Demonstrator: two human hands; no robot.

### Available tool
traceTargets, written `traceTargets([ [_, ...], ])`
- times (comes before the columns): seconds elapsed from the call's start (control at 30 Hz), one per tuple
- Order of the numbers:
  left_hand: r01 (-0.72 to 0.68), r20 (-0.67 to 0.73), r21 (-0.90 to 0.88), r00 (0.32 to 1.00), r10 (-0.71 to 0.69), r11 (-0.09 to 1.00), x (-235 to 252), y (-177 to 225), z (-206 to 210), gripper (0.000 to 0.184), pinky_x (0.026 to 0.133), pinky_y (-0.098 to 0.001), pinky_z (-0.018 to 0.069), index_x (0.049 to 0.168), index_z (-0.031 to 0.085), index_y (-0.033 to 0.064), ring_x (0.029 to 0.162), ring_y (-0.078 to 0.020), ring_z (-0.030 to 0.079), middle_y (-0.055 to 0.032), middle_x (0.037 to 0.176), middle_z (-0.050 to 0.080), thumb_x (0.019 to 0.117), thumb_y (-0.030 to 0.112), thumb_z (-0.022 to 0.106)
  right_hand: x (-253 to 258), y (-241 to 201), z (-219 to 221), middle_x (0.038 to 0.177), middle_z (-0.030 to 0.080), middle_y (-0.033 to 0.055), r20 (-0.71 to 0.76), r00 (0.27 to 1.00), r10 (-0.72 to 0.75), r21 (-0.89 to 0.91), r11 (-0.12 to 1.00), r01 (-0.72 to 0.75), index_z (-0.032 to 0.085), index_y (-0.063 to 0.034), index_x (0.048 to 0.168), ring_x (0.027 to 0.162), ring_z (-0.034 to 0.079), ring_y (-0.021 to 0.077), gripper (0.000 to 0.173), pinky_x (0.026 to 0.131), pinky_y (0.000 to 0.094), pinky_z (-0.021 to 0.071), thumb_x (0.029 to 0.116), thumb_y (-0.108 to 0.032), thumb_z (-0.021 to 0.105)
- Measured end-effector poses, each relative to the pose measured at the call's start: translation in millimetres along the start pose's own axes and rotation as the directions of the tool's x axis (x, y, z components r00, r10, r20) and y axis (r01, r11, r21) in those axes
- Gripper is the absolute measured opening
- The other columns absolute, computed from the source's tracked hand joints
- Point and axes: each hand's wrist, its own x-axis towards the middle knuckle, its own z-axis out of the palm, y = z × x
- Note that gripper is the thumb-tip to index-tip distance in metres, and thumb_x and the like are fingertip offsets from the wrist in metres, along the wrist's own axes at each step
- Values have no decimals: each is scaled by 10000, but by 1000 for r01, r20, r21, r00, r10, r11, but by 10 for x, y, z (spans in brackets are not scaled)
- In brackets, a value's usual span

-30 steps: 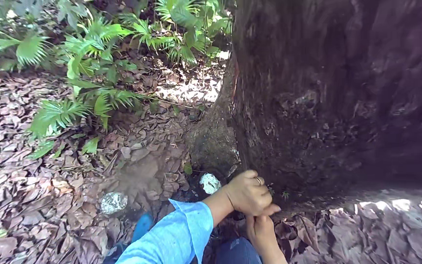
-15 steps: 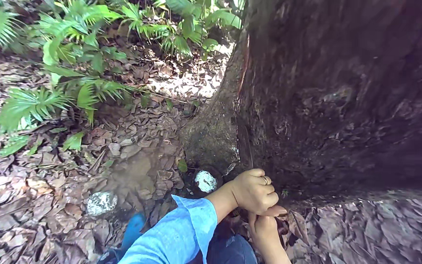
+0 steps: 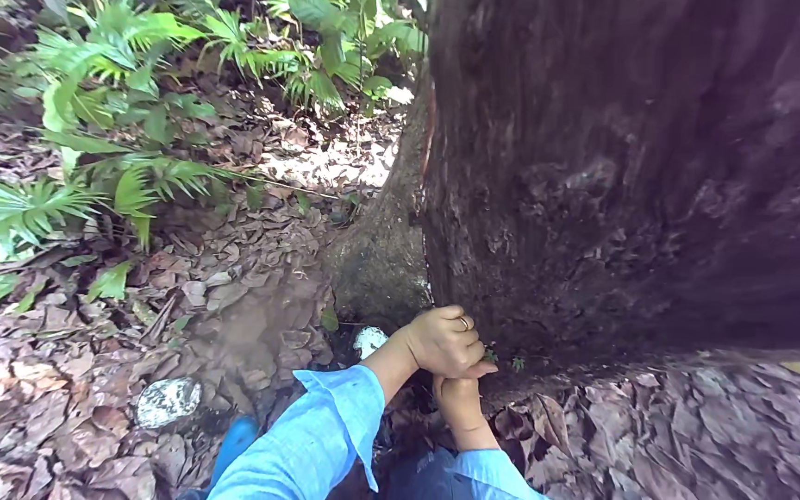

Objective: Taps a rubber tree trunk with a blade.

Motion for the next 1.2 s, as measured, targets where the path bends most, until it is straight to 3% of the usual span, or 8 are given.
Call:
traceTargets([
  [0.13,89,33,18,995,-90,996,147,-185,-219,576,624,-364,506,573,565,102,532,-217,614,-58,516,572,1048,404,447,328,-242,30,873,725,193,38,999,16,232,972,-25,691,58,982,846,737,271,287,796,405,604,977,-197,559],
  [0.37,197,18,237,978,-207,951,350,-805,-1197,525,756,-427,461,598,575,115,564,-218,571,-42,541,567,1012,408,441,1146,-1169,-149,960,731,247,198,977,-77,386,922,-5,702,103,1042,845,747,365,238,758,491,612,947,-99,620],
  [0.5,444,-89,231,896,-435,866,305,-643,-1133,236,910,-451,493,1056,745,66,960,-294,668,-143,994,728,942,224,611,502,-927,-172,1192,693,284,499,854,147,337,875,-348,421,55,1515,949,731,432,560,823,600,581,1000,-91,583],
  [0.63,635,66,204,750,-658,745,336,-1001,-970,617,963,-659,470,1420,597,52,1148,-497,608,-307,1278,607,831,112,775,-403,-476,-305,1057,727,268,505,845,174,303,881,-362,428,80,1495,792,741,398,590,713,585,596,953,-89,591],
  [0.83,437,-32,169,898,-438,884,225,-1287,-817,208,916,-485,557,1108,772,0,970,-372,713,-201,1016,744,916,56,712,-908,-94,-950,1028,726,276,555,815,168,237,907,-348,546,136,1356,806,740,388,537,741,566,597,848,-10,642],
  [0.93,493,-25,202,866,-499,846,362,-1230,-805,124,853,-511,573,975,748,-45,918,-396,715,-221,955,728,945,40,662,-961,61,-1107,1000,729,252,472,876,103,221,948,-231,570,140,1314,788,739,324,489,730,483,607,892,-105,604],
  [1.07,654,96,167,734,-672,738,440,-750,-835,175,961,-599,522,1052,679,-91,1057,-469,671,-289,1059,684,986,45,591,-816,126,-1250,1049,722,271,428,896,120,170,963,-210,528,146,1368,804,741,348,520,725,517,602,934,-137,560],
  [1.2,471,41,-24,882,-470,882,320,35,-689,121,915,-458,556,908,720,32,935,-294,719,-137,915,735,966,80,625,-745,229,-1233,1016,722,262,330,940,90,168,974,-152,526,150,1358,754,727,267,534,698,407,602,920,-155,558],
])
